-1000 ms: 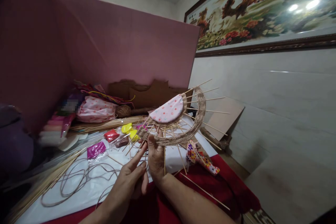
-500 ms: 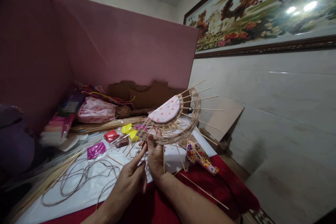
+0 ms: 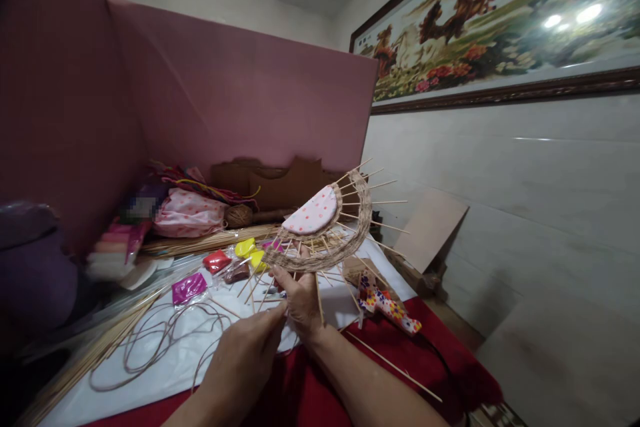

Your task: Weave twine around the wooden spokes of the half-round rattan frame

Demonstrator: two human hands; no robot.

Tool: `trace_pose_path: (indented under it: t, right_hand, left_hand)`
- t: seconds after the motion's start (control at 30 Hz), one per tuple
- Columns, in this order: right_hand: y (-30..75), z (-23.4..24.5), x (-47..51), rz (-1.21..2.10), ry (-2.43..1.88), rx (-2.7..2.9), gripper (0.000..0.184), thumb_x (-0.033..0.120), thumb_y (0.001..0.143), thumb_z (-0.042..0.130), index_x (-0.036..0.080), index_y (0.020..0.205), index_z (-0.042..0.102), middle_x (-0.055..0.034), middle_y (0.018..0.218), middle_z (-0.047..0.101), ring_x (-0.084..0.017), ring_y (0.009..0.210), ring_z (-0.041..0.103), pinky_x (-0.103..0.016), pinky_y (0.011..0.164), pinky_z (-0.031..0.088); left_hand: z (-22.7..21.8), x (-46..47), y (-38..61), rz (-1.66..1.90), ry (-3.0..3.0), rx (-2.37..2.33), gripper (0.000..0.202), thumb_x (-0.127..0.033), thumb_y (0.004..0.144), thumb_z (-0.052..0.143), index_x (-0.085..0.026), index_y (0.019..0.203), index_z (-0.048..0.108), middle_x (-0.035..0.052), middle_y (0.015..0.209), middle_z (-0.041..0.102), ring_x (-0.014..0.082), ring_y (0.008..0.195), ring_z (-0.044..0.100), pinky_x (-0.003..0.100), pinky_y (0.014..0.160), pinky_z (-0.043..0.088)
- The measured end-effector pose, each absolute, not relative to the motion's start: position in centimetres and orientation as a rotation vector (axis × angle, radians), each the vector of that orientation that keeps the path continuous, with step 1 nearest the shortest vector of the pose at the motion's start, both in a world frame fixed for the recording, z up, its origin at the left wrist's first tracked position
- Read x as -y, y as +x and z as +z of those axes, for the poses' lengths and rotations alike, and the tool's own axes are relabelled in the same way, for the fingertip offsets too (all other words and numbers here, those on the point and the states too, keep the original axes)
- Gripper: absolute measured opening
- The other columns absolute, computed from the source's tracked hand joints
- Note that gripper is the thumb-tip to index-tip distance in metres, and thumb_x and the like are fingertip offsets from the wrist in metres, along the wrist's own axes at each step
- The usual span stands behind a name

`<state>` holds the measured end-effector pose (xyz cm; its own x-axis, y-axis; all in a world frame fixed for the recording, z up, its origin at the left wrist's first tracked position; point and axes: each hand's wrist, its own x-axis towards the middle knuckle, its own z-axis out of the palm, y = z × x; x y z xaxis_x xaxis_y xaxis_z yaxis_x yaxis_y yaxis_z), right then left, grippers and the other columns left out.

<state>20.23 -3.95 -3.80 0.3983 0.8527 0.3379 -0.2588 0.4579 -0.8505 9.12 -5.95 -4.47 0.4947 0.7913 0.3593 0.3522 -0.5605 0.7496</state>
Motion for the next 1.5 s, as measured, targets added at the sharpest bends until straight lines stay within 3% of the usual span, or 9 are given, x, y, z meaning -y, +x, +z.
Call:
trace_pose_path:
  t: [0.2,0.3,0.4,0.7,0.97,1.2,1.33,1.43,1.5]
  right_hand:
    - [20.6,-3.1,4.1,0.857,-0.703,0.834,0.026,0.022,0.074,0.066,0.017,0.099,0.062,0.004,0.065,0.056,-0.009,0.056,0.044,-0.021,0.055,0.039]
    - [21.1,-3.4,4.1,0.898,-0.714,0.9,0.026,0.022,0.073,0.067,0.016,0.098,0.062,0.0029,0.066,0.056,-0.009,0.055,0.044,-0.022,0.054,0.039]
    - [21.4,-3.7,4.2,0.979,-0.727,1.014,0.021,0.022,0.072,0.068,0.016,0.092,0.063,0.0022,0.067,0.057,-0.009,0.056,0.045,-0.022,0.054,0.039]
    - [21.6,-3.8,4.5,1.216,-0.718,1.324,0.038,0.025,0.065,0.073,0.016,0.1,0.062,0.002,0.068,0.059,-0.009,0.053,0.047,-0.02,0.044,0.036]
    - [22.3,-3.8,4.8,1.314,-0.678,1.511,0.044,0.023,0.071,0.07,0.016,0.112,0.056,0.0001,0.07,0.064,-0.01,0.057,0.052,-0.018,0.046,0.038]
    - [22.5,-3.7,4.6,1.545,-0.559,1.301,0.059,0.06,0.081,0.052,0.019,0.123,0.049,-0.007,0.085,0.066,-0.019,0.074,0.063,-0.03,0.064,0.048]
    - [22.9,-3.5,4.6,1.701,-0.513,1.172,0.053,0.057,0.086,0.044,0.018,0.12,0.052,-0.0075,0.084,0.067,-0.021,0.075,0.064,-0.038,0.078,0.046]
    - [23.2,-3.7,4.6,1.764,-0.529,1.151,0.042,0.043,0.084,0.054,0.016,0.117,0.054,-0.0069,0.085,0.066,-0.015,0.063,0.06,-0.03,0.064,0.047]
    - [23.3,-3.8,4.5,1.782,-0.58,1.186,0.039,0.038,0.08,0.062,0.013,0.11,0.059,-0.0025,0.072,0.061,-0.007,0.046,0.046,-0.02,0.046,0.036]
  left_hand:
    - [-1.5,4.5,6.8,1.407,2.19,-1.079,0.023,-0.036,0.08,0.06,-0.02,0.064,0.066,0.0027,0.061,0.059,0.0149,0.059,0.051,0.027,0.061,0.034]
    - [-0.8,2.8,6.2,1.465,1.869,-1.038,0.022,-0.04,0.078,0.062,-0.018,0.079,0.067,0.0029,0.071,0.064,0.0149,0.065,0.055,0.026,0.063,0.039]
    - [-0.8,1.3,6.2,1.32,1.473,-0.906,0.043,-0.043,0.068,0.071,-0.014,0.098,0.063,0.0053,0.081,0.066,0.0159,0.072,0.059,0.025,0.063,0.044]
    - [-1.3,0.4,5.4,0.674,1.193,-0.569,0.029,-0.037,0.071,0.072,-0.011,0.078,0.06,0.0054,0.066,0.064,0.0132,0.053,0.062,0.022,0.051,0.047]
    - [-1.5,1.1,6.5,0.662,1.17,-0.4,0.034,-0.024,0.08,0.061,-0.011,0.112,0.059,0.0115,0.078,0.069,0.0174,0.055,0.065,0.022,0.047,0.049]
    - [-1.6,0.3,6.1,0.787,0.873,-0.52,0.02,-0.011,0.079,0.058,-0.008,0.098,0.064,0.0086,0.07,0.068,0.0144,0.047,0.06,0.026,0.047,0.052]
    - [-1.4,-0.5,5.5,0.883,0.796,-0.536,0.019,-0.012,0.081,0.057,-0.011,0.099,0.063,0.0042,0.066,0.067,0.0096,0.042,0.056,0.021,0.044,0.049]
    - [-1.1,-0.8,5.2,0.946,0.751,-0.538,0.018,-0.013,0.081,0.058,-0.013,0.099,0.063,0.0035,0.07,0.067,0.0084,0.043,0.057,0.02,0.045,0.049]
    - [-1.0,-0.8,5.0,0.974,0.731,-0.539,0.018,-0.014,0.081,0.059,-0.013,0.098,0.062,0.0032,0.069,0.067,0.0086,0.043,0.057,0.02,0.045,0.049]
